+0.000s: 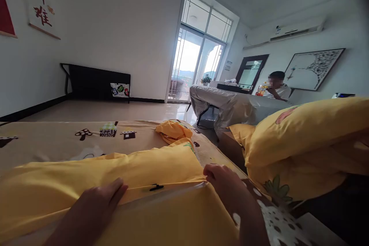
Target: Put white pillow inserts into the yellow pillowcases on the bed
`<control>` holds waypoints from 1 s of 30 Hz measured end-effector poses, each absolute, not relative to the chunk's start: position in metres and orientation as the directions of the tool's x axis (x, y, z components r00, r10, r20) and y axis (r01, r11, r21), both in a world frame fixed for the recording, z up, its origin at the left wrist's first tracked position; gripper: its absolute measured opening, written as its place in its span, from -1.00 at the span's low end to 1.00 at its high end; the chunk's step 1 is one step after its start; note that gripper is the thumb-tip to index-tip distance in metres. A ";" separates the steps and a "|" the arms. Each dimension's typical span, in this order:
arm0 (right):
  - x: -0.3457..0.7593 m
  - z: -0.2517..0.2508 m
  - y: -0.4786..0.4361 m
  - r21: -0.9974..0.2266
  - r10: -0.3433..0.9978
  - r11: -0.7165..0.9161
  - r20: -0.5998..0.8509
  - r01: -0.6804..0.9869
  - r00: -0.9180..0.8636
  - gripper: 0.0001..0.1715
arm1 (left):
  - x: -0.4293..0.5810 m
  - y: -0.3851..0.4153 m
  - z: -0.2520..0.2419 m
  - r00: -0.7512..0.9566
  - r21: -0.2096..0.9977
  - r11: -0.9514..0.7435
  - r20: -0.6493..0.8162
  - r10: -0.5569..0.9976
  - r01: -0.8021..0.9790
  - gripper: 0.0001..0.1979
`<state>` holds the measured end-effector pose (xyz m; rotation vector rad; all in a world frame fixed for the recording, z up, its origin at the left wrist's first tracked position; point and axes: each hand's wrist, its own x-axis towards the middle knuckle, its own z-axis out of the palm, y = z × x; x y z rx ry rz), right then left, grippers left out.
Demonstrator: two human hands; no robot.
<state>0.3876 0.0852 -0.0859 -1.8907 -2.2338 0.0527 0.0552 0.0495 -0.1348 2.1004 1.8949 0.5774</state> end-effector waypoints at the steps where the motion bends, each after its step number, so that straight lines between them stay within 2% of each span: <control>1: 0.385 -0.085 0.079 -0.129 0.981 0.147 0.147 0.981 -0.128 -0.76 | 0.055 0.050 -0.136 0.069 0.435 -0.110 0.109 0.992 0.894 -0.54; 7: 0.374 -0.087 0.072 -0.116 0.980 0.165 0.131 0.979 -0.149 -0.88 | 0.052 0.052 -0.141 0.043 0.432 -0.063 0.055 0.998 0.900 -0.51; 8: 0.373 -0.088 0.077 -0.123 0.980 0.162 0.133 0.979 -0.146 -0.84 | 0.051 0.052 -0.143 0.043 0.438 -0.067 0.066 0.997 0.896 -0.50; 11: 0.378 -0.093 0.098 -0.209 0.979 0.194 0.104 0.959 -0.175 -0.69 | 0.048 0.053 -0.149 0.068 0.449 -0.126 0.143 0.987 0.885 -0.51; 14: 0.389 -0.096 0.114 -0.314 0.962 0.271 0.057 0.910 -0.267 -0.74 | 0.044 0.054 -0.153 0.104 0.463 -0.203 0.231 0.967 0.863 -0.52; 16: 0.395 -0.096 0.117 -0.322 0.957 0.287 0.049 0.902 -0.287 -0.83 | 0.042 0.056 -0.154 0.132 0.457 -0.246 0.267 0.955 0.855 -0.53; 19: 0.398 -0.096 0.116 -0.289 0.958 0.286 0.058 0.913 -0.282 -0.80 | 0.038 0.058 -0.157 0.143 0.421 -0.275 0.318 0.937 0.864 -0.53; 22: 0.400 -0.095 0.116 -0.317 0.941 0.338 0.078 0.886 -0.330 -0.77 | 0.036 0.061 -0.158 0.145 0.315 -0.268 0.364 0.920 0.911 -0.57; 27: 0.410 -0.096 0.118 -0.358 0.911 0.411 0.135 0.838 -0.389 -0.75 | 0.064 0.060 -0.137 0.296 -0.047 -0.302 0.388 0.873 0.952 -0.68; 30: 0.416 -0.097 0.118 -0.389 0.888 0.458 0.173 0.799 -0.425 -0.78 | 0.110 0.059 -0.108 0.410 -0.089 -0.408 0.377 0.830 0.908 -0.66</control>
